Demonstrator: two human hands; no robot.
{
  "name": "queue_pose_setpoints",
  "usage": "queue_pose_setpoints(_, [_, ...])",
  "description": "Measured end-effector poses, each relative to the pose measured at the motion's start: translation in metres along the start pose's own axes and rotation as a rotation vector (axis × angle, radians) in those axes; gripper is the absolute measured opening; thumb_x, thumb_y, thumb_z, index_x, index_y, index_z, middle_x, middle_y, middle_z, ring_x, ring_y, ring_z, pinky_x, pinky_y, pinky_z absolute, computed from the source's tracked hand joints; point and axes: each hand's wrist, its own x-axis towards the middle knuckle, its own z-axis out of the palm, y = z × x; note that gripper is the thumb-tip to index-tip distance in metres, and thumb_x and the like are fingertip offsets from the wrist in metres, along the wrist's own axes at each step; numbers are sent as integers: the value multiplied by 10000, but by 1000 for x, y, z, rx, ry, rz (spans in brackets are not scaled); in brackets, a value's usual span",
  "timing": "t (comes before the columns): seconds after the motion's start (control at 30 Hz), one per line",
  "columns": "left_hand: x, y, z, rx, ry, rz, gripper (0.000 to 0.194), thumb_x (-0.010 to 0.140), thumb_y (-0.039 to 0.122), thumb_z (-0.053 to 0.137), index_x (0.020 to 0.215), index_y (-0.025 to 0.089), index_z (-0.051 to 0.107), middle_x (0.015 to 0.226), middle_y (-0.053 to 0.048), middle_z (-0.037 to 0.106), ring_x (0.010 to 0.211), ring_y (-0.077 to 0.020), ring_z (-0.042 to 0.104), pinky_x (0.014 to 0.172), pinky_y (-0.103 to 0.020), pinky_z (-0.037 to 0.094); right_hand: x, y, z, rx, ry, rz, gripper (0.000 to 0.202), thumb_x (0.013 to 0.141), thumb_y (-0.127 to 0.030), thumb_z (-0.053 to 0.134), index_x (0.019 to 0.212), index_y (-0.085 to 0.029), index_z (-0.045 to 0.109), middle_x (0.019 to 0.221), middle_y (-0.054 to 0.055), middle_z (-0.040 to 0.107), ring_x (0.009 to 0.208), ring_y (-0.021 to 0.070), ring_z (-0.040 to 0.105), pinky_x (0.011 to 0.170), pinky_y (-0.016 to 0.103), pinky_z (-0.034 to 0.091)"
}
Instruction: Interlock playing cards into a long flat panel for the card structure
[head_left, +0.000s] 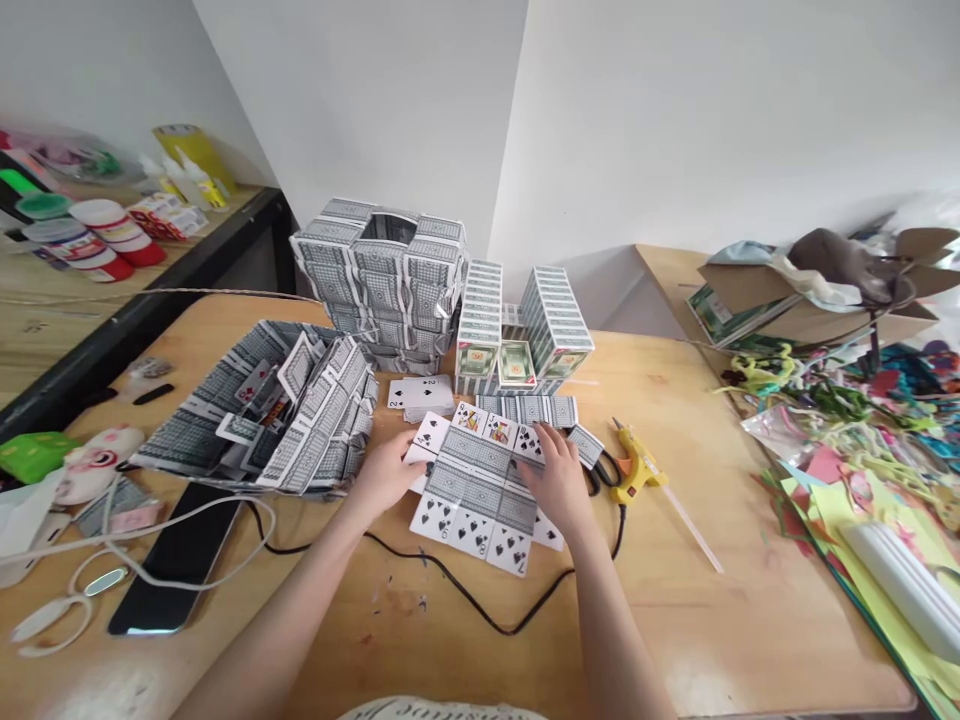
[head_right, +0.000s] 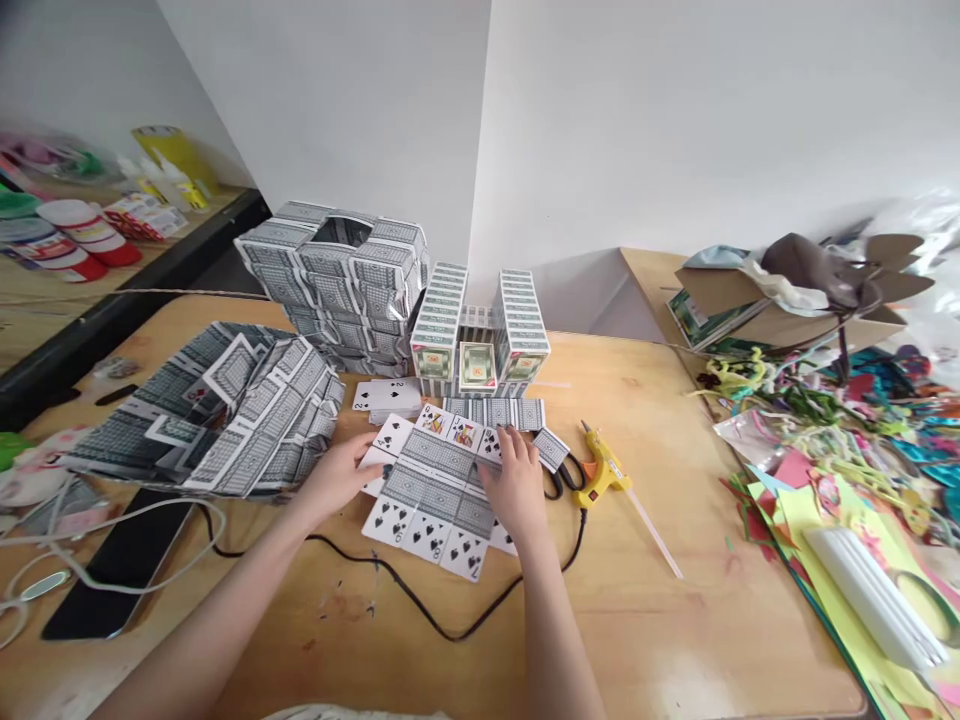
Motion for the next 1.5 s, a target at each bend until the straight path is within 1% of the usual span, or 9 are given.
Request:
queue_pose_setpoints(0.07, [1, 9, 2, 250, 173, 64, 455, 724, 169, 545, 1177, 144, 513, 1075, -138, 622, 1012, -307, 570, 869, -414, 438, -2, 0, -2, -42, -21, 23, 579, 755, -385, 563, 1278, -189, 410, 1266, 124, 467, 1090, 303, 431, 858, 448, 401])
queue_pose_setpoints(0.17, [-8, 21, 18, 518, 365, 313, 437, 789, 167, 477, 1225, 126, 477, 1259, -169, 481, 1212, -330, 395, 1012, -471, 304, -5, -3, -2, -84, -41, 64, 655, 708, -438, 614, 1286, -218, 399, 1220, 131, 490, 1040, 324, 444, 799, 446, 403])
queue_pose_setpoints(0.3, [-25, 16, 59, 635, 250, 522, 372, 854, 241, 404, 1201, 150, 503, 1360, -122, 389, 1307, -296, 253, 1072, -490, 215, -9, -7, 3, -113, -34, 128, 677, 681, -461, 641, 1268, -207, 421, 1101, 142, 530, 1015, 343, 445, 771, 443, 396])
queue_pose_setpoints(0.43, [-32, -2, 86, 666, 199, 532, 440, 868, 265, 373, 1299, 181, 410, 1424, -99, 307, 1325, -297, 209, 1061, -538, 182, -10, -13, 5, -106, -4, 158, 656, 684, -467, 639, 1251, -206, 436, 1065, 142, 527, 1001, 344, 450, 776, 443, 383])
queue_pose_setpoints(0.67, [-18, -9, 70, 728, 171, 569, 497, 873, 374, 382, 1347, 234, 343, 1456, -61, 245, 1336, -297, 174, 1068, -532, 133, -7, -26, -3, -26, 0, 209, 400, 640, -362, 681, 1001, -224, 577, 954, 100, 576, 965, 312, 497, 769, 430, 390])
queue_pose_setpoints(0.83, [-15, -8, 73, 684, 211, 529, 512, 861, 415, 396, 1339, 236, 361, 1446, -60, 271, 1333, -306, 182, 1068, -533, 128, -7, -27, -5, 299, -64, 246, 215, 641, -238, 601, 850, -190, 584, 795, 44, 642, 743, 217, 601, 651, 310, 451])
queue_pose_setpoints(1.07, [-16, -4, 88, 662, 290, 465, 529, 840, 471, 405, 1300, 211, 424, 1432, -71, 300, 1333, -325, 169, 1072, -540, 84, -16, -36, 4, 296, 19, 295, 273, 647, -171, 497, 893, -209, 610, 789, 45, 685, 739, 231, 640, 625, 309, 473])
queue_pose_setpoints(1.33, [-15, -4, 89, 653, 292, 457, 508, 836, 471, 418, 1267, 206, 460, 1434, -65, 297, 1331, -326, 173, 1075, -535, 63, -37, -54, 12, 401, 76, 345, 409, 694, -169, 437, 1084, -221, 549, 953, 46, 684, 845, 224, 651, 708, 341, 510])
queue_pose_setpoints(1.5, [-16, -1, 88, 627, 290, 457, 490, 837, 450, 432, 1253, 196, 472, 1432, -77, 297, 1331, -331, 175, 1073, -537, 67, -46, -54, 15, 523, 84, 341, 389, 716, -166, 419, 1079, -213, 550, 1025, 54, 666, 924, 201, 637, 786, 342, 509])
